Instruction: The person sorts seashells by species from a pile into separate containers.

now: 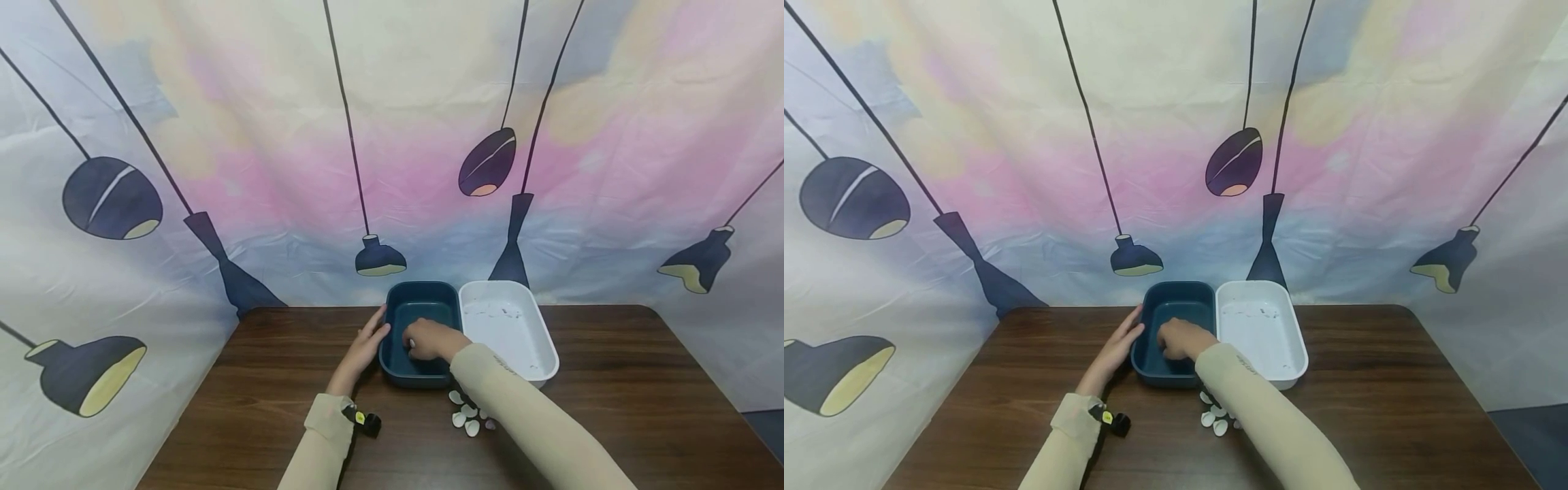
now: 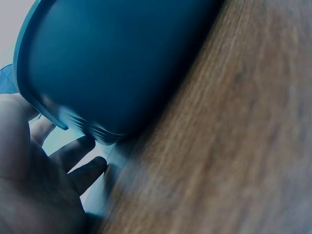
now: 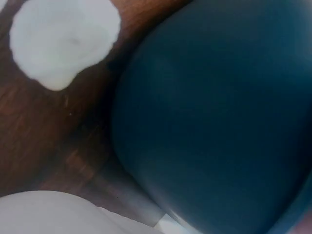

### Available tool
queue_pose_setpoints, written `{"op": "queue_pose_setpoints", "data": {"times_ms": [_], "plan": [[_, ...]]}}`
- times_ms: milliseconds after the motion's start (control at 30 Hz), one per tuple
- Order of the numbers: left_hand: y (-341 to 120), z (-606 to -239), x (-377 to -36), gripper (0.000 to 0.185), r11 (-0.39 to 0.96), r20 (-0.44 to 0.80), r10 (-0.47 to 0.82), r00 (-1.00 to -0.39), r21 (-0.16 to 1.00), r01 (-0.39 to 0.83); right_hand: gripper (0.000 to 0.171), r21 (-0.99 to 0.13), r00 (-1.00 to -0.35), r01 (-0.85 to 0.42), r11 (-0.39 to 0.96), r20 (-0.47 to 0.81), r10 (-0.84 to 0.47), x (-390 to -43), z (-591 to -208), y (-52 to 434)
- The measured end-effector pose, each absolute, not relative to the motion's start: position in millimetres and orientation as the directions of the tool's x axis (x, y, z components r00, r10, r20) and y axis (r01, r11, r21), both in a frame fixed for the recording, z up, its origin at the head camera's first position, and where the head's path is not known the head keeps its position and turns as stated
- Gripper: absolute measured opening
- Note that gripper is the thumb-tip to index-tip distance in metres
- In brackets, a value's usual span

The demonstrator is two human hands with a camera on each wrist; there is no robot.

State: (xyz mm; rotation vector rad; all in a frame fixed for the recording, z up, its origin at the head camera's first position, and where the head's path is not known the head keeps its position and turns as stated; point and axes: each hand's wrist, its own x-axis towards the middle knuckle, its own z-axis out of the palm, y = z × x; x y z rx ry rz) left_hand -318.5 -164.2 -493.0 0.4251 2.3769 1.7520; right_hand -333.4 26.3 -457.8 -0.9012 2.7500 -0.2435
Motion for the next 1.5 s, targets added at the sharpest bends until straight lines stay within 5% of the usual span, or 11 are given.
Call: {"op": "queue_pose_setpoints", "data": {"times_ms": [700, 1500], "plan": [[-164.9, -529.7, -336.5, 0.054, 0.273, 0.044, 0.262, -0.964, 0.955, 0.118, 0.036, -0.259, -0.716, -0.637, 0.726, -0.150, -0.682, -320.7, -441.5, 43.9], [-162.0, -492.2, -318.5, 0.054, 0.286, 0.054, 0.299, -0.953, 0.947, 0.144, 0.035, -0.183, -0.683, -0.709, 0.681, -0.064, -0.728, -276.4, -404.2, 81.1]]}}
